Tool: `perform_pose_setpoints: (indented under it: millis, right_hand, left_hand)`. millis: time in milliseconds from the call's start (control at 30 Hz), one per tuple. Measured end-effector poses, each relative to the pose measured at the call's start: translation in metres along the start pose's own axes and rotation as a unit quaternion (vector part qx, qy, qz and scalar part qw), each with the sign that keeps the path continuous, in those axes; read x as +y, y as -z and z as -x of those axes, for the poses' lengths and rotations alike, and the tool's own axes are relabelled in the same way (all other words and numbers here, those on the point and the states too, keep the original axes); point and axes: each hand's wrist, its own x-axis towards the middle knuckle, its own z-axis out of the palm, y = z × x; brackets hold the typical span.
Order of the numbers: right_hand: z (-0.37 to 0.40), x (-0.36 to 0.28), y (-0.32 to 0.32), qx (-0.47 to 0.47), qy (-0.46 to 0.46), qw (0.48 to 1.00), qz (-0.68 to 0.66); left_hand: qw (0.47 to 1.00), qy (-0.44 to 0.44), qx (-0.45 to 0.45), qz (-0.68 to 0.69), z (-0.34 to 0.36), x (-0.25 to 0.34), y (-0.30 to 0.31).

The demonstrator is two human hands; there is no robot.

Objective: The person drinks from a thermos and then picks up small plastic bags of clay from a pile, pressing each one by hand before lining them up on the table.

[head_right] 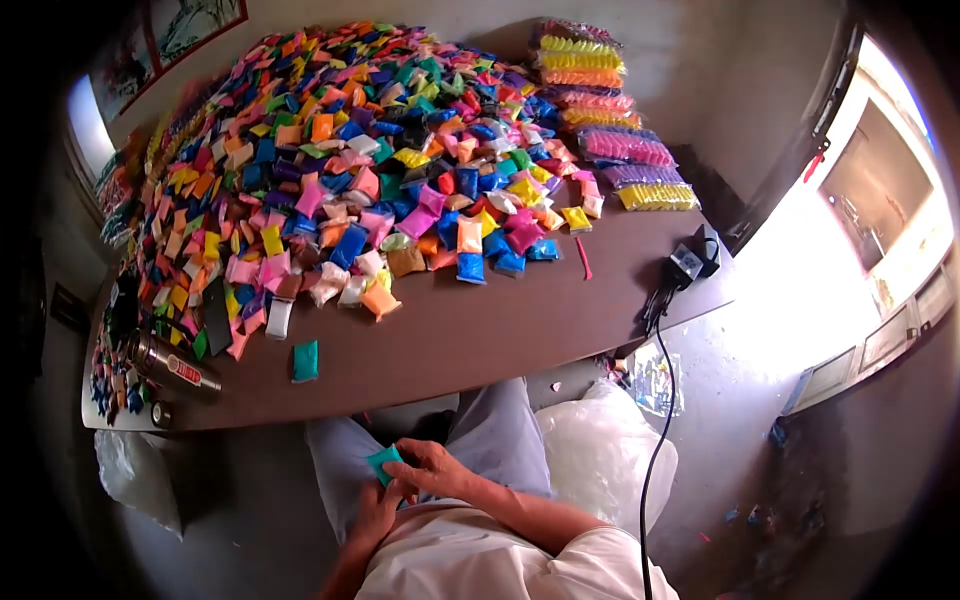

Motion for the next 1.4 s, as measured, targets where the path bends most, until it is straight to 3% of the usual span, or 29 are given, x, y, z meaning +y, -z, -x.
perform_pose_setpoints:
  millis: [200,300,367,467,567,667,800,1000,1067,1100,1133,1200,1333,1400]
  right_hand:
    - [0.009,0.008,0.014,-0.027,-0.035,0.999,0.023]
    - [0.011,0.010,0.016,-0.027,-0.029,0.999,-0.030]
    - [0.011,0.011,0.016,-0.033,-0.002,0.996,-0.080]
    - [0.014,0.008,0.015,0.008,-0.048,0.998,-0.036]
    - [0.016,0.019,0.021,0.023,-0.018,0.999,0.034]
    - [0.022,0.016,0.020,0.018,-0.016,1.000,-0.009]
    - [0.020,0.007,0.018,0.012,0.000,0.999,-0.041]
    - [0.020,0.007,0.018,0.015,-0.006,0.999,0.027]
    - [0.017,-0.002,0.016,0.045,-0.007,0.999,-0.030]
    - [0.007,0.008,0.016,0.113,0.054,0.992,0.019]
    - [0.003,0.008,0.019,0.107,0.053,0.993,0.020]
    - [-0.015,-0.013,0.027,0.192,0.136,0.966,0.109]
    - [-0.060,-0.041,0.038,0.237,0.230,0.896,0.298]
    - [-0.087,-0.043,0.043,0.235,0.204,0.888,0.337]
  left_hand:
    - [0.998,0.048,-0.035,-0.029,-0.001,-0.007,-0.005]
    - [0.997,0.054,-0.055,-0.013,-0.003,0.002,-0.008]
    - [0.997,0.076,-0.017,0.022,-0.004,0.004,-0.010]
    - [0.997,0.062,-0.032,0.024,-0.004,0.005,-0.010]
    - [0.995,0.086,-0.058,-0.003,0.000,-0.009,-0.008]
    - [0.992,0.092,-0.085,-0.010,0.002,-0.004,-0.010]
    - [0.994,0.102,-0.048,-0.005,-0.003,0.006,-0.010]
    - [0.993,0.111,-0.044,0.013,-0.001,0.010,-0.016]
    - [0.996,0.066,-0.044,0.035,-0.003,0.009,-0.014]
    - [0.996,0.066,-0.037,0.037,-0.006,0.004,-0.013]
    - [0.997,0.040,-0.017,0.060,-0.010,-0.003,-0.012]
    - [0.996,0.016,0.008,0.083,-0.013,-0.007,-0.009]
    - [0.992,-0.017,0.107,0.071,-0.023,0.004,0.004]
    - [0.990,-0.029,0.132,0.041,-0.031,0.016,0.015]
